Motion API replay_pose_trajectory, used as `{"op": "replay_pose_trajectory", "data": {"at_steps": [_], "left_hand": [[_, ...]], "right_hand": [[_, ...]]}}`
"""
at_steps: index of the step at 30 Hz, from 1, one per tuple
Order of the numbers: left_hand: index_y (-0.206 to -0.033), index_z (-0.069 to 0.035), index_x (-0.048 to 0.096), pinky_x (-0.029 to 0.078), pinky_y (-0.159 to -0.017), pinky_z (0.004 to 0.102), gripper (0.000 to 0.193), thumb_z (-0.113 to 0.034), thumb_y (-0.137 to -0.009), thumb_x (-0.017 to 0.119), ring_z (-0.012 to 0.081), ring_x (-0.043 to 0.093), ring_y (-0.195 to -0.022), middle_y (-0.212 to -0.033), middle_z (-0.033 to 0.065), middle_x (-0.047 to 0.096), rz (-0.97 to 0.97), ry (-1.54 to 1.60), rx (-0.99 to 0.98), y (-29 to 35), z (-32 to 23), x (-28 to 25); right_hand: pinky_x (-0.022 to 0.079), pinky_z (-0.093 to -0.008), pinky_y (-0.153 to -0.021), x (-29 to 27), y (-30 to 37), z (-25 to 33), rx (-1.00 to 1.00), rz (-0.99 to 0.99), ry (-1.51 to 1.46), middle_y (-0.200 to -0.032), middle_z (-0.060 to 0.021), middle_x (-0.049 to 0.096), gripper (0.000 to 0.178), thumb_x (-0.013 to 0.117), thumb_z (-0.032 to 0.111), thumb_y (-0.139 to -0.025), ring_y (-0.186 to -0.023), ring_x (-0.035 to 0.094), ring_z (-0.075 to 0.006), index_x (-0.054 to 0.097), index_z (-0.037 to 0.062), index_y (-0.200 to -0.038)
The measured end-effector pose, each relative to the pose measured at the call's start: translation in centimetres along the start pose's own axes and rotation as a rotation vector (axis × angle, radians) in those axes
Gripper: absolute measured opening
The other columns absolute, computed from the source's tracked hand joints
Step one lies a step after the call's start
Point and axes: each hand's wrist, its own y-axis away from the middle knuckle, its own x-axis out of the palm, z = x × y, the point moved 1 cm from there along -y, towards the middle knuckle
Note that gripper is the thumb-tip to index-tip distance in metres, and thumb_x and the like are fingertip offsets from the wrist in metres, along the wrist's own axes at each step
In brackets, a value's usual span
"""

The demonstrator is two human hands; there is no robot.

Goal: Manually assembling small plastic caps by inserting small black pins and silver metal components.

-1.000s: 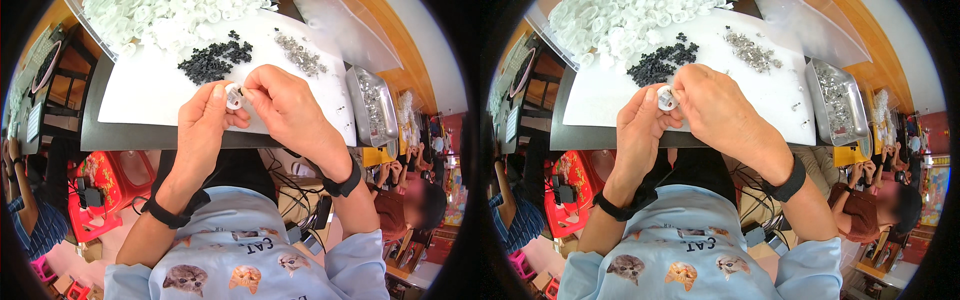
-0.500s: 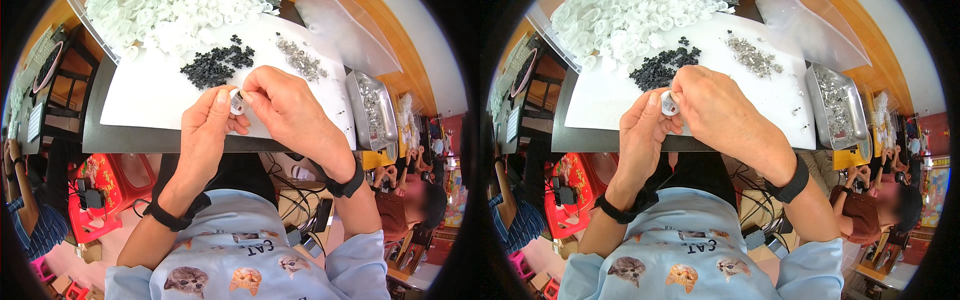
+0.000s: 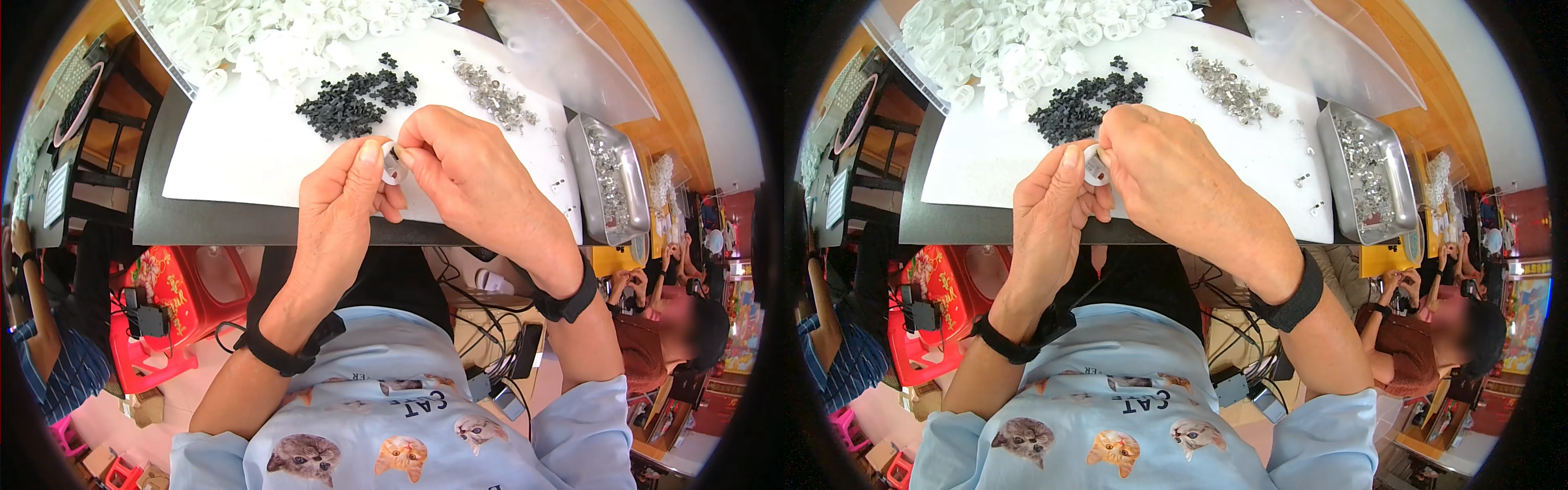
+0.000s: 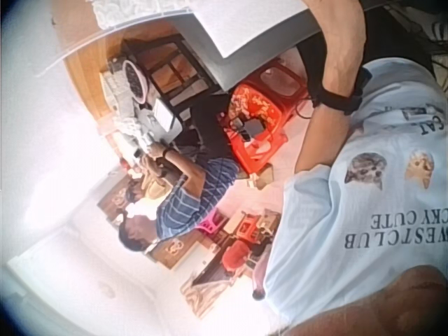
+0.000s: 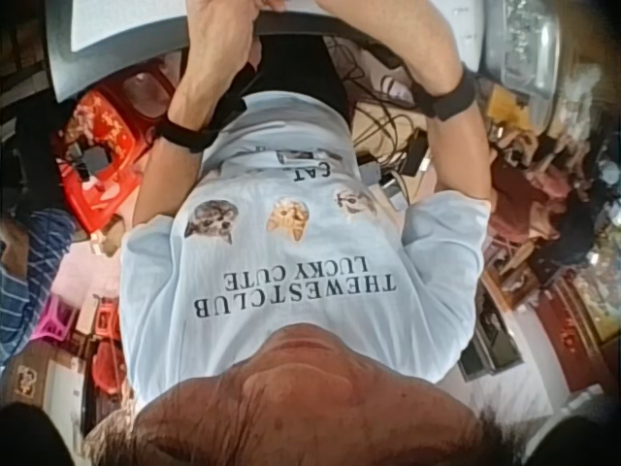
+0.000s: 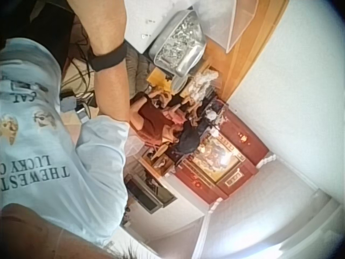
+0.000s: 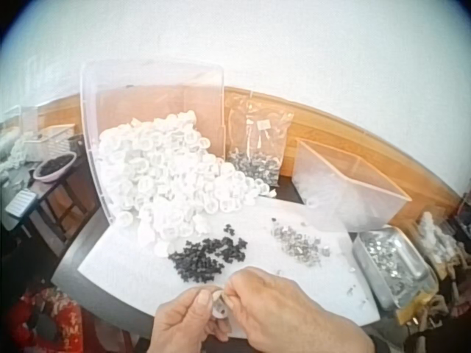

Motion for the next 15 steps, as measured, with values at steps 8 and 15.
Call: {"op": "replay_pose_trajectory", "data": {"at_steps": [8,15], "left_hand": [[-0.103,0.001,0.061,0.042,-0.058,0.0209,0.036,-0.031,-0.101,0.044,0.0066,0.05,-0.063,-0.074,0.0019,0.056,0.002,-0.045,0.011,0.03,0.04,0.12],[-0.101,0.001,0.061,0.04,-0.057,0.0206,0.036,-0.029,-0.102,0.042,0.0061,0.048,-0.061,-0.069,0.0013,0.054,-0.019,-0.1,-0.011,0.07,-0.11,0.35]], "right_hand": [[0.041,-0.0387,-0.056,-0.11,-0.04,0.35,0.012,0.026,0.026,-0.071,-0.016,0.054,0.006,0.055,0.003,-0.084,-0.062,0.053,-0.0324,0.051,-0.0009,-0.082],[0.04,-0.0416,-0.058,-0.22,-0.16,0.73,0.041,0.076,0.04,-0.072,-0.0178,0.053,0.007,0.053,0.003,-0.084,-0.065,0.052,-0.0359,0.049,-0.0014,-0.081]]}}
